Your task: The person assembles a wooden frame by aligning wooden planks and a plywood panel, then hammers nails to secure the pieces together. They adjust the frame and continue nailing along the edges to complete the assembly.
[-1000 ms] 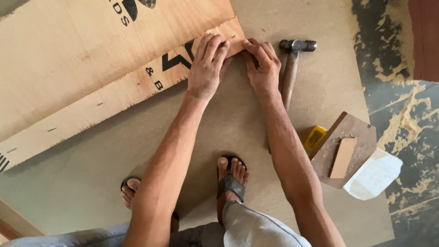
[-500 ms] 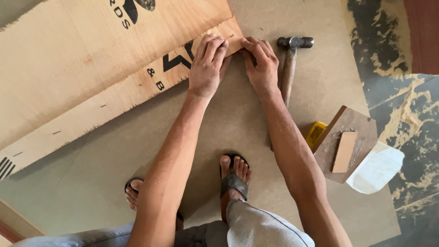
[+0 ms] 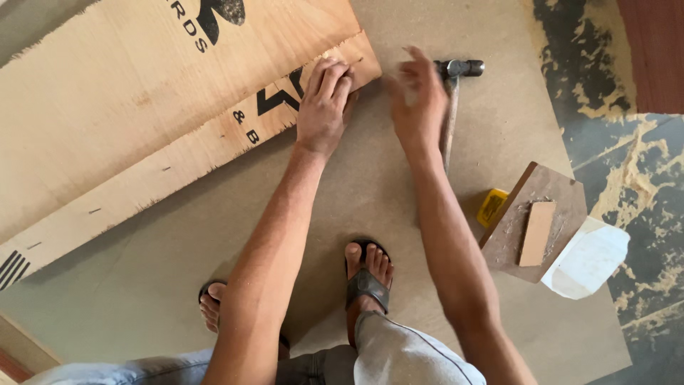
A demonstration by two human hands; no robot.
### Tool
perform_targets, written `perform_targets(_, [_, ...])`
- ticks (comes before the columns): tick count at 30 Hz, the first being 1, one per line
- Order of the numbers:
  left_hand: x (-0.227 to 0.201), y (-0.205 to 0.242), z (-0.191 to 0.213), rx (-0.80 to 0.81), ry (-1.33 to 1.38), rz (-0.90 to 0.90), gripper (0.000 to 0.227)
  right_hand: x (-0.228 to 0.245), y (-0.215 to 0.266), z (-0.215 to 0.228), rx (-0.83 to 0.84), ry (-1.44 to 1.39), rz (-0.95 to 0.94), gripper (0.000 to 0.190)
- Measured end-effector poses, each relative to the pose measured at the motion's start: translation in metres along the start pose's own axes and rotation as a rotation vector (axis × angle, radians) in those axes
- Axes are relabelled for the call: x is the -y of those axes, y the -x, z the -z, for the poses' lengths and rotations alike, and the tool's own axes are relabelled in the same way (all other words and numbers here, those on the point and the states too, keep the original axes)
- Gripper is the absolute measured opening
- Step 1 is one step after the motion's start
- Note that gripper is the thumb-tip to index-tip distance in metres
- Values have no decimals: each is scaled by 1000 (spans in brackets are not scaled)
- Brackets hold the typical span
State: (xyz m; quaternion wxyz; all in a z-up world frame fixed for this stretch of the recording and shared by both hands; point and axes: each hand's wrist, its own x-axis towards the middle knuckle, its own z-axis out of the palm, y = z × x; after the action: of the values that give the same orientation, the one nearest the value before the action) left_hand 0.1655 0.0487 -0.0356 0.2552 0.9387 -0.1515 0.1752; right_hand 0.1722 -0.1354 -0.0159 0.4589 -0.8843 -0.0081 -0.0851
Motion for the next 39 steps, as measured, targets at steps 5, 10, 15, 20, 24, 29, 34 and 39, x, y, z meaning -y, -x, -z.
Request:
perform_targets(5, [4, 5, -4, 7, -9, -15, 34, 0, 76, 47, -134, 593, -181, 82])
perform_targets(10, [5, 4, -6, -8, 10, -17, 34, -3, 108, 53, -25, 488, -564, 50])
perform_targets(15, [2, 4, -5, -11, 46, -11, 30, 28, 87, 64, -55, 331, -178, 35])
perform_targets(20, [7, 4, -9, -14, 92, -9, 29, 65, 79, 74, 146, 67, -390, 24])
perform_targets(24, [8, 1, -10, 7, 43, 7, 30, 79, 74, 70, 226, 223, -195, 23])
perform_targets(29, [8, 7, -13, 1, 19, 1, 26, 85, 76, 83, 225, 252, -190, 28])
perform_targets(34, [10, 7, -18, 6, -9, -2, 29, 78, 70, 72, 325, 279, -295, 29])
perform_targets(39, [11, -1, -15, 43, -35, 7, 32, 68, 52, 54, 335, 436, -105, 29])
